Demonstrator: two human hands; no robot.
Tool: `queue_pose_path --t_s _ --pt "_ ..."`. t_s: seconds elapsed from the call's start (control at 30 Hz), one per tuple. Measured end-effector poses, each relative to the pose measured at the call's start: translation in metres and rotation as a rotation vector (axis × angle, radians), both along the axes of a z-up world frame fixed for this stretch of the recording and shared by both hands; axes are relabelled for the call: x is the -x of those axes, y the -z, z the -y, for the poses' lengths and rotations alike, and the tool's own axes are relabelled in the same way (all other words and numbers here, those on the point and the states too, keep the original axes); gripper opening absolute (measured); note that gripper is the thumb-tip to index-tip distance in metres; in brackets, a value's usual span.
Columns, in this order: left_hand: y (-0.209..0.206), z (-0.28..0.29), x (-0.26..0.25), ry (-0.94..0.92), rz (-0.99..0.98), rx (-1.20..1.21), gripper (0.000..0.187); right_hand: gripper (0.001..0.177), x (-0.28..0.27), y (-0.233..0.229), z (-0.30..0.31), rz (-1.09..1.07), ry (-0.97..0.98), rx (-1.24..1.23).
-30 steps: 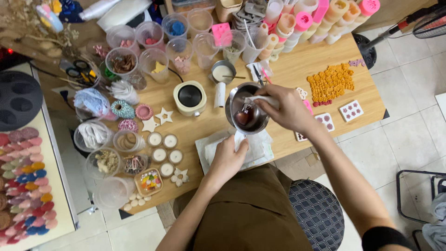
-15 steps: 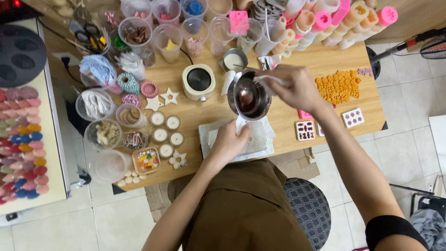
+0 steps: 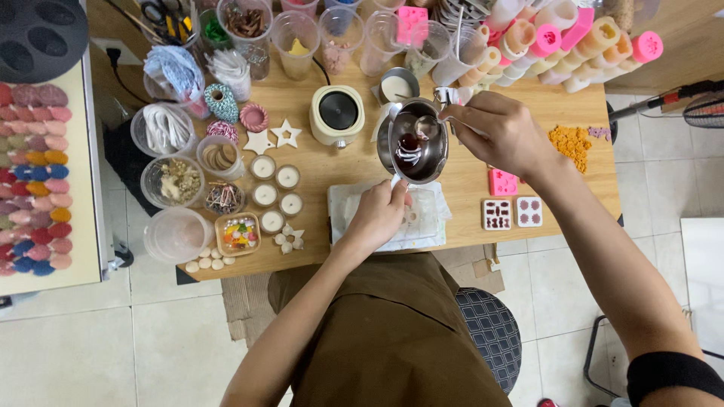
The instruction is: The person pours melted wax from a small pot into individual cavities of a silicone mold and uses a thin tool to refine the wax in the mold.
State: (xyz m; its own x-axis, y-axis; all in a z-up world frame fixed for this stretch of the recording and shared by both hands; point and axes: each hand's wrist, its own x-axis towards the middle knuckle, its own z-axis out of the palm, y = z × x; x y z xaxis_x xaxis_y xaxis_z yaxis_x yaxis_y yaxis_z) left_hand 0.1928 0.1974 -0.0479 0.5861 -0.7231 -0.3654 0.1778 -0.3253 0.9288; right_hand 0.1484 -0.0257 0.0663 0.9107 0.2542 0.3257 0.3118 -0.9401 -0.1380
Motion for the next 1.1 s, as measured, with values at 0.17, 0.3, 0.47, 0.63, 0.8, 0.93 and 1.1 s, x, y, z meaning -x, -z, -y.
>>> queue_pose_path --t_s 0.17,0.3,0.47,0.63,0.8,0.93,1.1 --pt "0.008 -0.002 0.001 -0.025 0.003 -0.008 0.048 0.022 0.010 0.006 -0.004 -0.013 0.053 0.013" --pt "0.011 -0.003 0.002 -0.033 -0.008 -0.002 0.047 0.023 0.014 0.006 -0.009 -0.017 0.049 -0.012" --pt "0.002 -0.004 -0.002 0.022 -0.098 -0.056 0.047 0.022 0.005 0.004 -0.014 0.026 -0.022 0.080" --pt "0.002 -0.002 -0.001 -0.022 -0.120 -0.015 0.047 0.012 -0.003 0.003 -0.011 0.054 -0.147 0.216" --pt "0.015 0.006 0.000 -0.058 -0.054 0.010 0.047 0.006 0.001 0.003 -0.016 -0.002 -0.111 0.144" --pt "0.021 0.008 0.003 -0.082 -0.082 0.053 0.047 0.016 -0.002 -0.003 -0.015 -0.030 -0.092 0.125" --pt "0.022 0.010 0.003 -0.099 -0.108 0.071 0.045 0.019 -0.005 -0.006 -0.012 -0.025 -0.147 0.228"
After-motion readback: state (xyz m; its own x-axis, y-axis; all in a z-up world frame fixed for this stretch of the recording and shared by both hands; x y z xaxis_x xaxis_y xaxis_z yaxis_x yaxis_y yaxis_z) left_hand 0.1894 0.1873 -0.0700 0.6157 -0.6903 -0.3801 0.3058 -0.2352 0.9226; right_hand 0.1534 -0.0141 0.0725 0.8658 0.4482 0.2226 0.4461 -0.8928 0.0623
